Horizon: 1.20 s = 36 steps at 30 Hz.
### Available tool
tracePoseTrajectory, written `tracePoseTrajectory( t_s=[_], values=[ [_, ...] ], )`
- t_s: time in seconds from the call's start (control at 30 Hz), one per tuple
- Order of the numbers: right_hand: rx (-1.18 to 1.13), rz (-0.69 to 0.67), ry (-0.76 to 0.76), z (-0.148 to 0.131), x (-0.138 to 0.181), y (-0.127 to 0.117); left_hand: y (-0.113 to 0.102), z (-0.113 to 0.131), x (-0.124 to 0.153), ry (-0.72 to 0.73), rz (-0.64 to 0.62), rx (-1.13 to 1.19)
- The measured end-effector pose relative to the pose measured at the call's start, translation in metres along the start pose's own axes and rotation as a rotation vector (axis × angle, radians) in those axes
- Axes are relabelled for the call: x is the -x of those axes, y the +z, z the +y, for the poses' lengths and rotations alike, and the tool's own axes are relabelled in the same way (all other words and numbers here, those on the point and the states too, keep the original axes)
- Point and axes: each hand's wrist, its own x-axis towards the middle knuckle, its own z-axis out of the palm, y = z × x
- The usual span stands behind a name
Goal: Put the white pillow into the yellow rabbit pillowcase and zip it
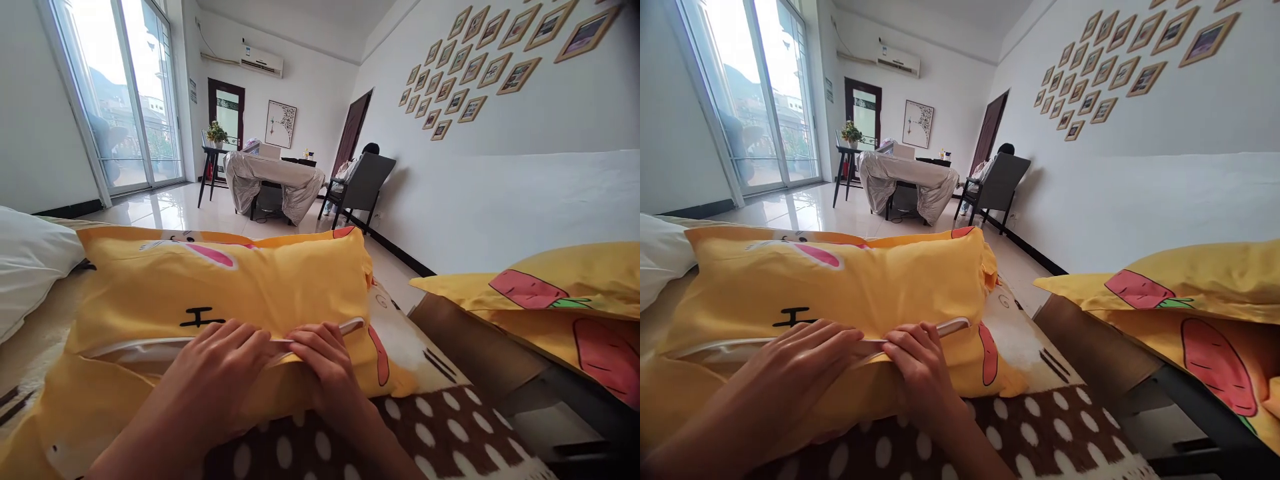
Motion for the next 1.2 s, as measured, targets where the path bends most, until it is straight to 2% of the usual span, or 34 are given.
tracePoseTrajectory(
  t_s=[0.1,0.23,0.33,0.43,0.5,0.63,0.7,0.8,0.87,0.97,1.07,1.13,1.17,1.2],
  values=[
    [0.003,0.009,-0.016,-0.002,-0.001,0.0,0.003,-0.002,-0.005,-0.026,-0.015,-0.013],
    [0.015,0.018,-0.031,-0.006,-0.001,-0.001,0.012,0.002,-0.015,-0.135,-0.026,-0.107],
    [0.009,0.044,-0.005,-0.009,0.0,-0.001,0.013,0.0,-0.018,-0.256,0.03,-0.194],
    [-0.025,0.105,0.073,-0.008,0.003,0.004,0.01,-0.006,-0.018,-0.441,0.106,-0.306],
    [-0.08,0.129,0.189,-0.006,0.006,0.01,0.01,-0.006,-0.018,-0.486,0.139,-0.32],
    [-0.248,0.147,0.588,0.003,0.012,0.025,0.024,0.008,-0.021,-0.325,0.247,-0.227],
    [-0.334,0.168,0.719,0.006,0.015,0.029,0.032,0.017,-0.022,-0.228,0.191,-0.18],
    [-0.429,0.215,0.755,0.008,0.018,0.03,0.032,0.023,-0.021,-0.11,0.019,-0.105],
    [-0.447,0.245,0.737,0.008,0.017,0.029,0.025,0.022,-0.02,-0.078,-0.036,-0.058],
    [-0.442,0.252,0.703,0.008,0.016,0.025,0.012,0.018,-0.019,-0.131,-0.145,-0.063],
    [-0.499,0.195,0.69,0.009,0.013,0.021,0.01,0.02,-0.02,-0.202,-0.263,-0.083],
    [-0.613,0.141,0.711,0.009,0.011,0.02,0.017,0.023,-0.02,-0.206,-0.225,-0.069],
    [-0.701,0.132,0.736,0.009,0.009,0.02,0.023,0.024,-0.02,-0.197,-0.141,-0.073],
    [-0.807,0.145,0.774,0.007,0.007,0.02,0.029,0.024,-0.02,-0.183,-0.003,-0.091]
  ],
)
